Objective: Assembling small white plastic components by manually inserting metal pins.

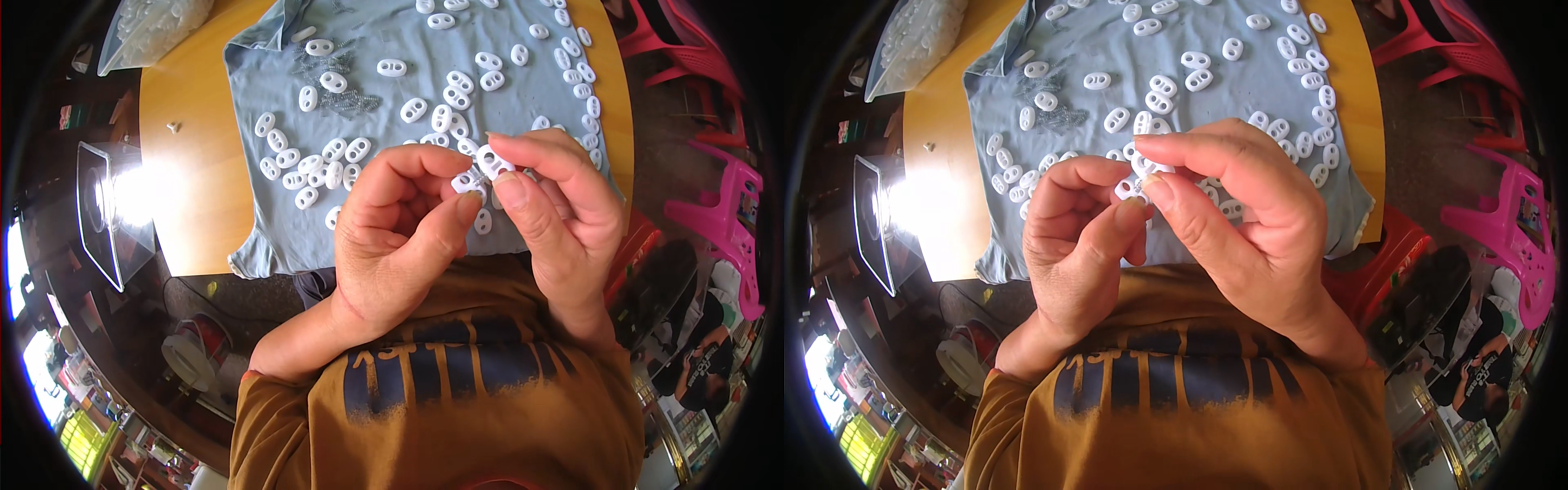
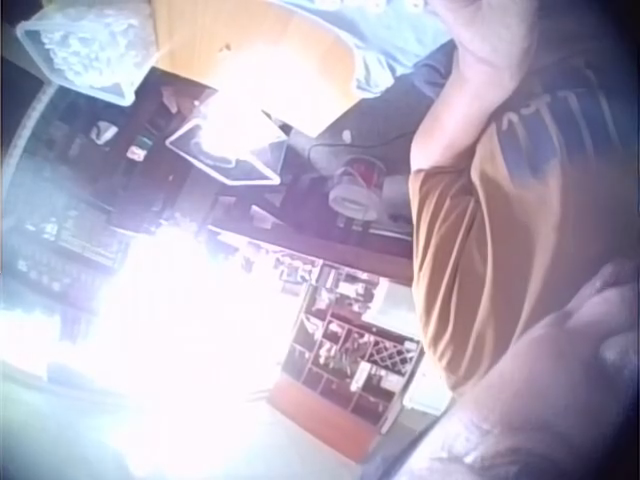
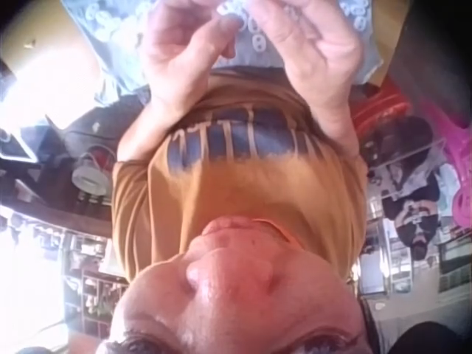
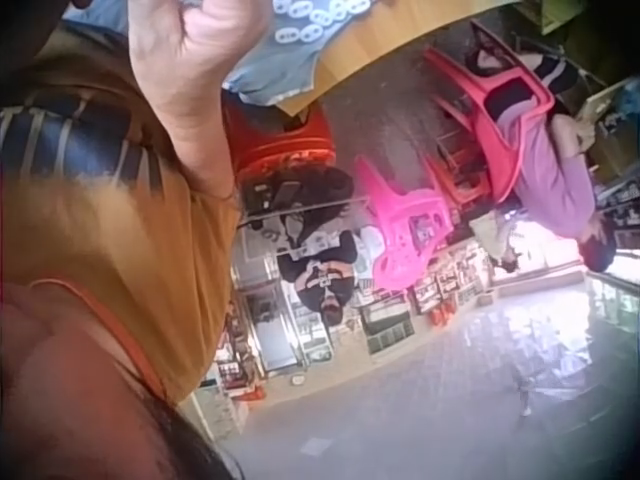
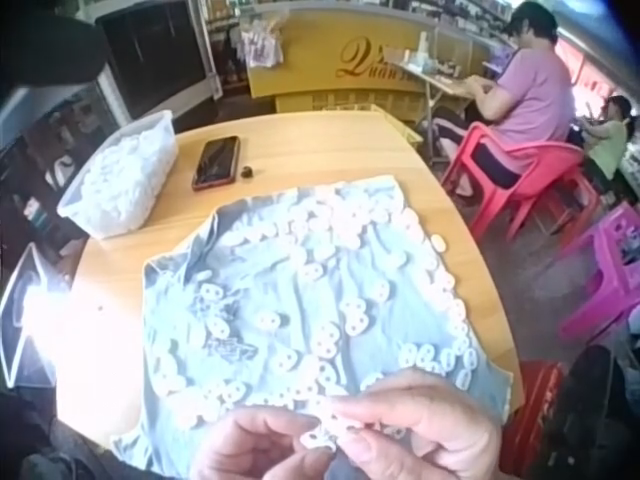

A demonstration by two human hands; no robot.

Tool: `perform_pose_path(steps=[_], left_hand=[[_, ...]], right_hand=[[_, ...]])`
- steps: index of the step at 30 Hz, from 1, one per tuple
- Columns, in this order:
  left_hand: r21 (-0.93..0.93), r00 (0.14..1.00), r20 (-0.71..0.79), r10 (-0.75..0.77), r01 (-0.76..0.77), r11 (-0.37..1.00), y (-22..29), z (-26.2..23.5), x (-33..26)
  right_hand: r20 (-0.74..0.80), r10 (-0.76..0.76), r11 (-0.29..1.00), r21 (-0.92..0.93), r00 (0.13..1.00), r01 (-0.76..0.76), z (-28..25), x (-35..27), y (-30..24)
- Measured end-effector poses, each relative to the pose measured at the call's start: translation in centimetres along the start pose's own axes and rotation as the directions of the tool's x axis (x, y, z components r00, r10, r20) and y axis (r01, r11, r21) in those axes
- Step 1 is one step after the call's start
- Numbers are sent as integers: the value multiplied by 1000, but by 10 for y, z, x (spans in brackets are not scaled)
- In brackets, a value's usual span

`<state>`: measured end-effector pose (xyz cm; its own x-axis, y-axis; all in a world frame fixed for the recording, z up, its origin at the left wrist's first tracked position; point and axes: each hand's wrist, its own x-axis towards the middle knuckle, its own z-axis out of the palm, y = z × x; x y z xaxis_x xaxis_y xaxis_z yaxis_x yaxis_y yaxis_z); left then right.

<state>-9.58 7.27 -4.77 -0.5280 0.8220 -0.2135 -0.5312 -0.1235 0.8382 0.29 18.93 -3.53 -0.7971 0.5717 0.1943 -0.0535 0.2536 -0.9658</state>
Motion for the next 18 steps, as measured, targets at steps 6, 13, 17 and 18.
perform_pose_path(steps=[6, 13, 17, 18], left_hand=[[-7, 1000, 18, 4, -3, 1000, -3, -1, 0], [21, 1000, 18, 8, -8, 1000, -1, 0, -3], [59, 995, 64, 70, -73, 996, -3, -2, -3], [72, 993, 71, 89, -94, 993, -4, -2, -3]], right_hand=[[-4, -119, 986, -115, 993, 118, 0, -2, 4], [-21, -74, 996, -41, 997, 73, -1, -5, 5], [-42, -24, 996, 86, 999, 27, 1, -6, 9], [-55, -6, 991, 132, 998, 13, 2, -6, 9]])
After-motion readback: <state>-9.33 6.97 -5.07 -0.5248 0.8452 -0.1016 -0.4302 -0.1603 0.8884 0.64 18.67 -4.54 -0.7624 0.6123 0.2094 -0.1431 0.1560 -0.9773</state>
